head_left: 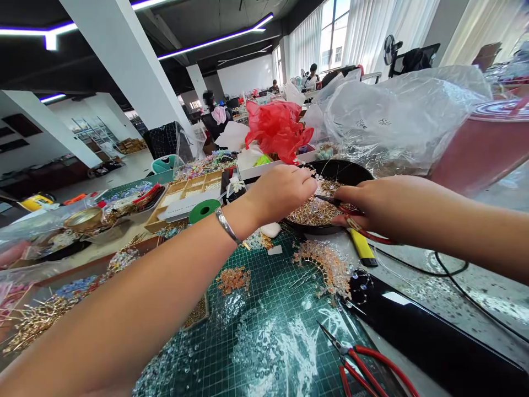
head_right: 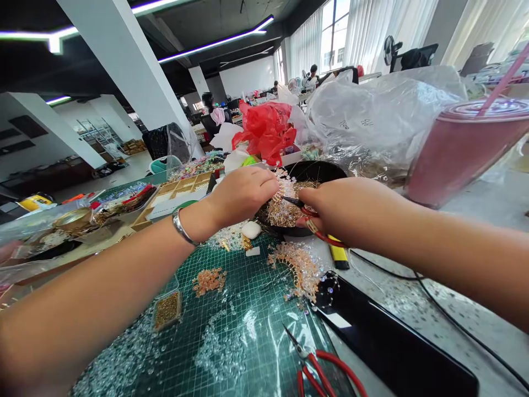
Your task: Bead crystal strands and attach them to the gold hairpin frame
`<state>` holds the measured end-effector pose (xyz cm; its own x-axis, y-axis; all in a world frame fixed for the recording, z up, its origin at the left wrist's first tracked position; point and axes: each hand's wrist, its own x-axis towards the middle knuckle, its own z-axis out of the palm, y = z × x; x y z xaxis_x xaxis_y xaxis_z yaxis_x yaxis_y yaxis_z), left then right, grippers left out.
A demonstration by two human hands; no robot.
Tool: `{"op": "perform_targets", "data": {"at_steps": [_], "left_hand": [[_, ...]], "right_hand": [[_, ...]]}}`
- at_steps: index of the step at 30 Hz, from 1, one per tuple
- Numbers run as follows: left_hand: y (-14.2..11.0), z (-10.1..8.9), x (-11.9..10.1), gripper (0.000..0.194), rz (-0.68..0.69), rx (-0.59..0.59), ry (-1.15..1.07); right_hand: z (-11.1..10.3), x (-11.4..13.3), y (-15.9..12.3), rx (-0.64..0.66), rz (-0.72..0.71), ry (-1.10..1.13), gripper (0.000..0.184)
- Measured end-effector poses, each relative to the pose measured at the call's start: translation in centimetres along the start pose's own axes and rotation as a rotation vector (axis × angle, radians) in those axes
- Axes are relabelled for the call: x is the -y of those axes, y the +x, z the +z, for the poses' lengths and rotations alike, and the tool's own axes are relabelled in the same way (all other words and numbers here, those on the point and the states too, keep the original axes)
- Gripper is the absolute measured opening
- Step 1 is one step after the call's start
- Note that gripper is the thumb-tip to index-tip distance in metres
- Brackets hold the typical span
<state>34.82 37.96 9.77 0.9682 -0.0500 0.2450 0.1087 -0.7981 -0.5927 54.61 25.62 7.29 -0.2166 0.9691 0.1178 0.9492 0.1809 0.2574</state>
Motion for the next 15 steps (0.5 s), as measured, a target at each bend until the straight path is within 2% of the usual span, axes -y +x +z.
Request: {"op": "perform_targets", "data": {"at_steps": [3, 6, 15], "left_hand": [[0.38, 0.44, 0.23, 0.029, -0.038, 0.017, 0.004], [0.46, 0.54, 0.15, 0.03, -0.022, 0.019, 0.013], [0.48, -0.08, -0.19, 0.032, -0.002, 0.002, 0.02]], "right_hand": [[-0.08, -0.47, 0.83, 0.009, 0.028, -0.015, 0.039], [-0.26, -0.55, 1.08, 0.01, 0.042, -0.03, 0.042], [-0.11, -0.87, 0.45, -0.02, 0.043, -0.02, 0.053]]}}
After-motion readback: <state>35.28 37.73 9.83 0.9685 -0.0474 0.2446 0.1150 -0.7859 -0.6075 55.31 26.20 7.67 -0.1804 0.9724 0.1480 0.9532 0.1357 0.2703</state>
